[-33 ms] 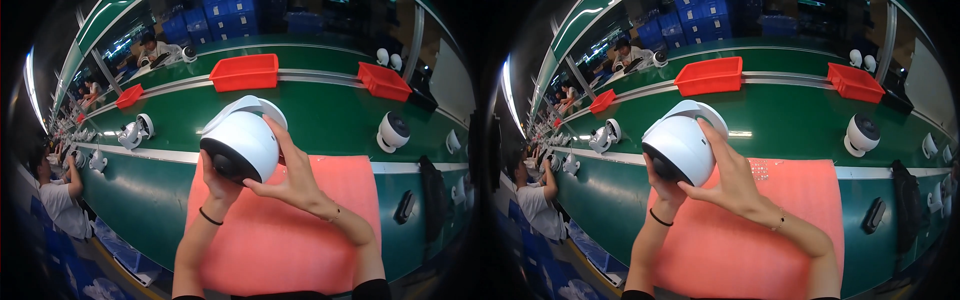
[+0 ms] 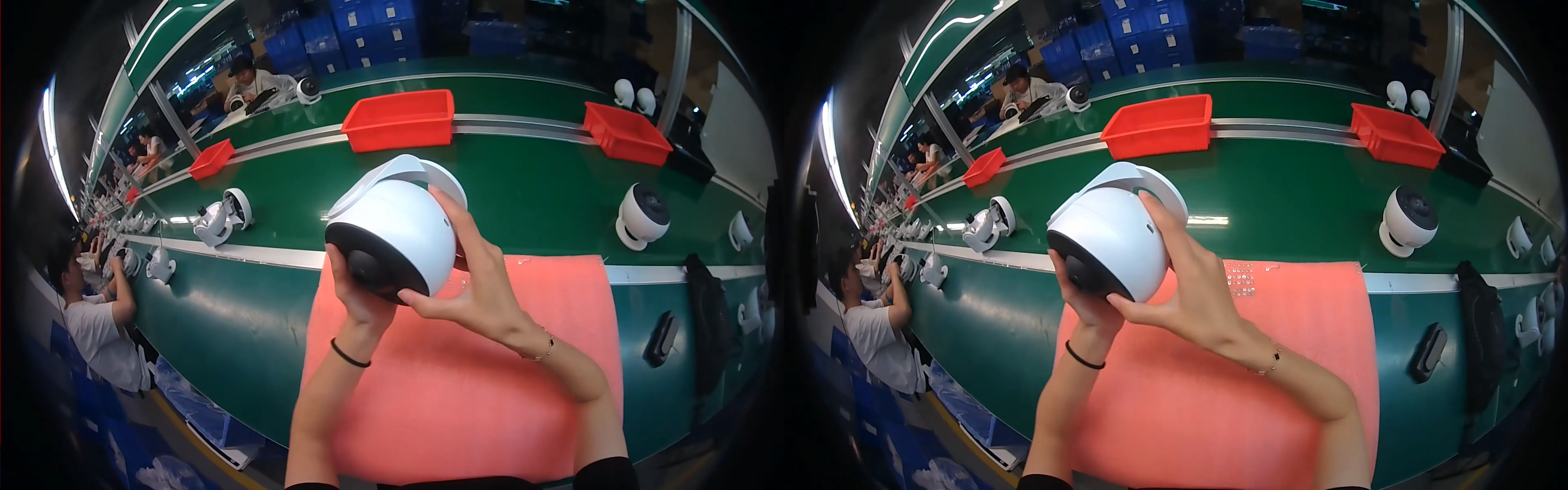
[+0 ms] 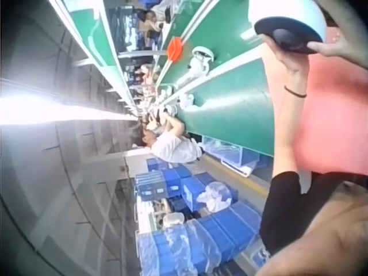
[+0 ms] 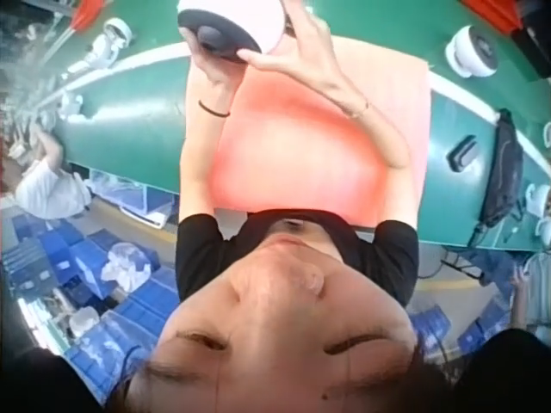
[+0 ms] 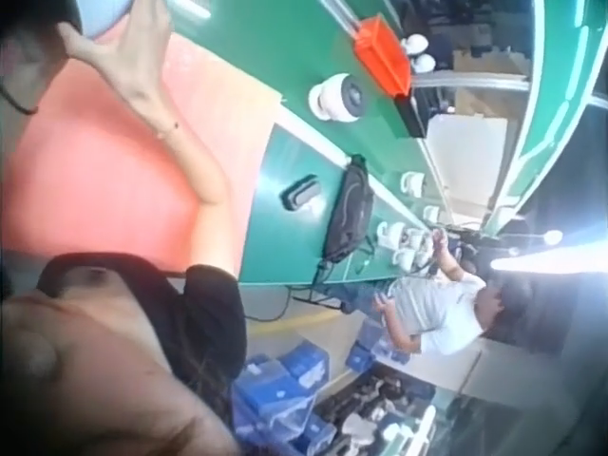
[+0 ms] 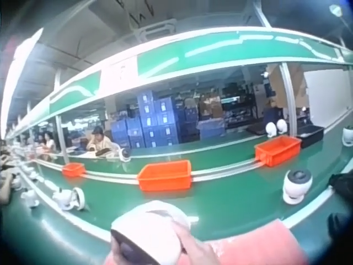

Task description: Assemble electronic dome-shaped devices on an industrial conveyor belt.

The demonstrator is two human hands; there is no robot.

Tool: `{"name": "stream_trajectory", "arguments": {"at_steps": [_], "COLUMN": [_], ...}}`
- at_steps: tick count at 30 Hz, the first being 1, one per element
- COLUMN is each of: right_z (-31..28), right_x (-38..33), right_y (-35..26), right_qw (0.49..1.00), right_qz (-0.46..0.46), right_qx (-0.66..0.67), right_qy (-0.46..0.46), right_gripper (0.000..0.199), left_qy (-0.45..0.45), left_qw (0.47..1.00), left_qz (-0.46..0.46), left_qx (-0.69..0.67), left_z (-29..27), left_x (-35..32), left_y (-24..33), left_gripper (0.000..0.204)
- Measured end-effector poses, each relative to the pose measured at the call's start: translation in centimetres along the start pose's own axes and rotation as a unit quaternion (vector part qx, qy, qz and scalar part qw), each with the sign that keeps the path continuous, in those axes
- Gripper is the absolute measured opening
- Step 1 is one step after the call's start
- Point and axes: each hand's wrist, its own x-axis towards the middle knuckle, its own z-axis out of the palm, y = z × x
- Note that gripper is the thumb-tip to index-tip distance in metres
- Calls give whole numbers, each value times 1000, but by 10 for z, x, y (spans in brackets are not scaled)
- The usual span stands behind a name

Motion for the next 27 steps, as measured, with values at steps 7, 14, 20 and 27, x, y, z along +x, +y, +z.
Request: {"name": "stream_trajectory", "arguments": {"at_steps": [7,14,20,27], "right_z": [7,3,5,12], "right_x": [10,16,12,13], "right_y": [20,37,34,38], "right_qw": [979,978,970,985], "right_qz": [-89,-97,-135,-80], "right_qx": [-121,-98,-155,-94], "right_qy": [138,157,132,118], "right_gripper": [97,94,96,94], "left_qy": [-18,-30,-49,-47], "left_qw": [998,999,997,996], "left_qz": [33,19,64,49], "left_qx": [-46,-9,-22,-66], "left_z": [6,13,5,-11], "left_x": [47,57,59,69], "left_y": [-21,-17,-23,-29], "left_gripper": [73,74,73,76]}}
